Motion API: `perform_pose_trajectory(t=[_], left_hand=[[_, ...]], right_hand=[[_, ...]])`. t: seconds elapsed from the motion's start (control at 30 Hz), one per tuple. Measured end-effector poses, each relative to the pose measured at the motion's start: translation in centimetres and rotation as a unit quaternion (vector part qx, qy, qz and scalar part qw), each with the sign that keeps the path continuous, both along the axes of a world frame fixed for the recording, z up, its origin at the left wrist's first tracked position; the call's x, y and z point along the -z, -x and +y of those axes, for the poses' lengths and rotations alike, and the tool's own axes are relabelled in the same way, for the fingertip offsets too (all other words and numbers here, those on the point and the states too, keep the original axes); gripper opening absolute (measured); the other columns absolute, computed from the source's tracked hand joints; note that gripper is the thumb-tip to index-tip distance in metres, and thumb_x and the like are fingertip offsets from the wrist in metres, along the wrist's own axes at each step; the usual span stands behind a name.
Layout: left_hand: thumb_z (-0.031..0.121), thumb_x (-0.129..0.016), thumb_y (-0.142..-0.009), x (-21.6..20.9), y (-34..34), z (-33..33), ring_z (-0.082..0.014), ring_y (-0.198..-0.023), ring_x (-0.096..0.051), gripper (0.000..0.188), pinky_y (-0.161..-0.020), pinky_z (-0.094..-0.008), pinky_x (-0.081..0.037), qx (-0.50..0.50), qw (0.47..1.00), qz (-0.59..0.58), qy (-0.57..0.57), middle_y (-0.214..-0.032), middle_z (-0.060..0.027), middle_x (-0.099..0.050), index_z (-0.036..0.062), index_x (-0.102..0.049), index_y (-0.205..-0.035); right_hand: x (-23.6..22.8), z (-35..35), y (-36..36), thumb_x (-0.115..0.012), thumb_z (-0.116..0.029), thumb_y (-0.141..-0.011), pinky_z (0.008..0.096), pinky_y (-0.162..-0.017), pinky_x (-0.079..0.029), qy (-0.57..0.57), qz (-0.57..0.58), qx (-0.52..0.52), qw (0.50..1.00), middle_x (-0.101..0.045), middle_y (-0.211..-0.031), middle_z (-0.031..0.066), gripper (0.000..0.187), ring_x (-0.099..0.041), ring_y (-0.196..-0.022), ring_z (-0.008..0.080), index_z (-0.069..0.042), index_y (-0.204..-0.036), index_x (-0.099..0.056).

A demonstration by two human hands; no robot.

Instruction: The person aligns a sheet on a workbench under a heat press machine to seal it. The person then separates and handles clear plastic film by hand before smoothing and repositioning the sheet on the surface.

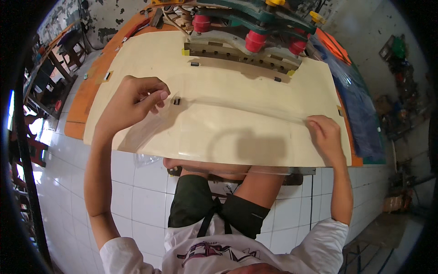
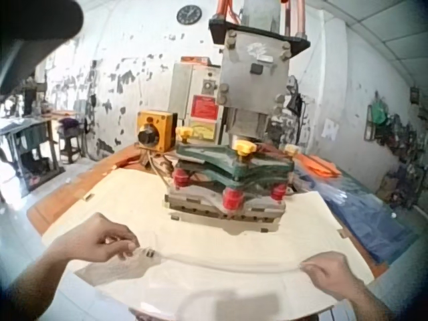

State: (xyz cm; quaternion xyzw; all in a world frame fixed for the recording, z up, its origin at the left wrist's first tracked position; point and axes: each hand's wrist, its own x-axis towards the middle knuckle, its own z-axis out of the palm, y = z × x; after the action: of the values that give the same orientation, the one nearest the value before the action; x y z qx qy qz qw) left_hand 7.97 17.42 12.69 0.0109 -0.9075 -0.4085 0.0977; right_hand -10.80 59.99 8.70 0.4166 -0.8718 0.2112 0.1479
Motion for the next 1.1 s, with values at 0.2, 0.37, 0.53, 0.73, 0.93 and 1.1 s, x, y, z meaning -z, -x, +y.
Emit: perform_pose_trajectory(t=[0.2,0.37,0.53,0.73,0.93,1.1], left_hand=[[0.011,-0.062,-0.089,-4.1,0.6,-1.1,-0.0098,-0.060,-0.061,0.015,-0.056,-0.0237,-0.052,0.086,0.992,-0.091,-0.006,-0.068,-0.0048,-0.063,-0.0032,-0.065,-0.085],[0.010,-0.068,-0.083,-3.8,5.7,-3.5,-0.0114,-0.058,-0.061,0.014,-0.055,-0.0244,-0.051,0.141,0.982,-0.124,0.006,-0.070,-0.0066,-0.065,-0.0032,-0.065,-0.082],[0.011,-0.071,-0.076,0.0,9.6,-1.6,-0.0254,-0.087,-0.065,0.024,-0.078,-0.0412,-0.052,-0.009,0.882,-0.109,0.458,-0.091,-0.0104,-0.066,0.0038,-0.064,-0.098],[0.023,-0.070,-0.077,0.6,4.3,7.8,-0.0250,-0.121,-0.048,0.048,-0.108,-0.0439,-0.031,0.041,0.790,0.086,0.605,-0.121,-0.0081,-0.054,0.0137,-0.055,-0.121],[0.019,-0.065,-0.081,4.0,1.7,2.5,-0.0248,-0.129,-0.042,0.048,-0.111,-0.0444,-0.027,0.066,0.784,-0.008,0.618,-0.135,-0.0098,-0.048,0.0148,-0.051,-0.127],[0.014,-0.062,-0.080,3.2,1.4,-2.0,-0.0214,-0.136,-0.035,0.055,-0.114,-0.0458,-0.020,0.022,0.769,-0.124,0.627,-0.143,-0.0070,-0.042,0.0214,-0.048,-0.132]], right_hand=[[-6.8,3.4,2.4,-0.065,-0.006,-0.081,0.0268,-0.071,-0.049,0.025,-0.198,0.007,0.980,-0.069,-0.083,0.0085,0.010,-0.063,-0.077,0.0148,0.001,-0.088,-0.068],[-9.1,1.7,8.7,-0.068,-0.007,-0.079,0.0266,-0.069,-0.049,-0.113,-0.276,-0.040,0.954,-0.068,-0.081,0.0061,0.012,-0.061,-0.075,0.0119,0.002,-0.086,-0.068],[-3.9,-1.2,11.8,-0.068,-0.004,-0.076,0.0304,-0.081,-0.047,-0.224,-0.301,-0.027,0.926,-0.065,-0.082,0.0059,0.014,-0.062,-0.083,0.0145,0.002,-0.089,-0.066],[-4.6,-2.7,4.0,-0.066,-0.013,-0.079,0.0499,-0.109,-0.028,-0.254,0.119,0.030,0.959,-0.059,-0.117,0.0087,0.036,-0.050,-0.118,0.0268,-0.009,-0.115,-0.060],[-3.3,0.4,0.9,-0.059,-0.008,-0.082,0.0507,-0.110,-0.027,-0.376,0.016,0.044,0.925,-0.054,-0.127,0.0115,0.036,-0.046,-0.124,0.0280,-0.010,-0.118,-0.058],[-3.5,5.4,2.6,-0.061,-0.007,-0.076,0.0498,-0.114,-0.020,-0.396,-0.018,0.093,0.913,-0.049,-0.137,0.0106,0.050,-0.040,-0.131,0.0300,-0.013,-0.125,-0.056]])
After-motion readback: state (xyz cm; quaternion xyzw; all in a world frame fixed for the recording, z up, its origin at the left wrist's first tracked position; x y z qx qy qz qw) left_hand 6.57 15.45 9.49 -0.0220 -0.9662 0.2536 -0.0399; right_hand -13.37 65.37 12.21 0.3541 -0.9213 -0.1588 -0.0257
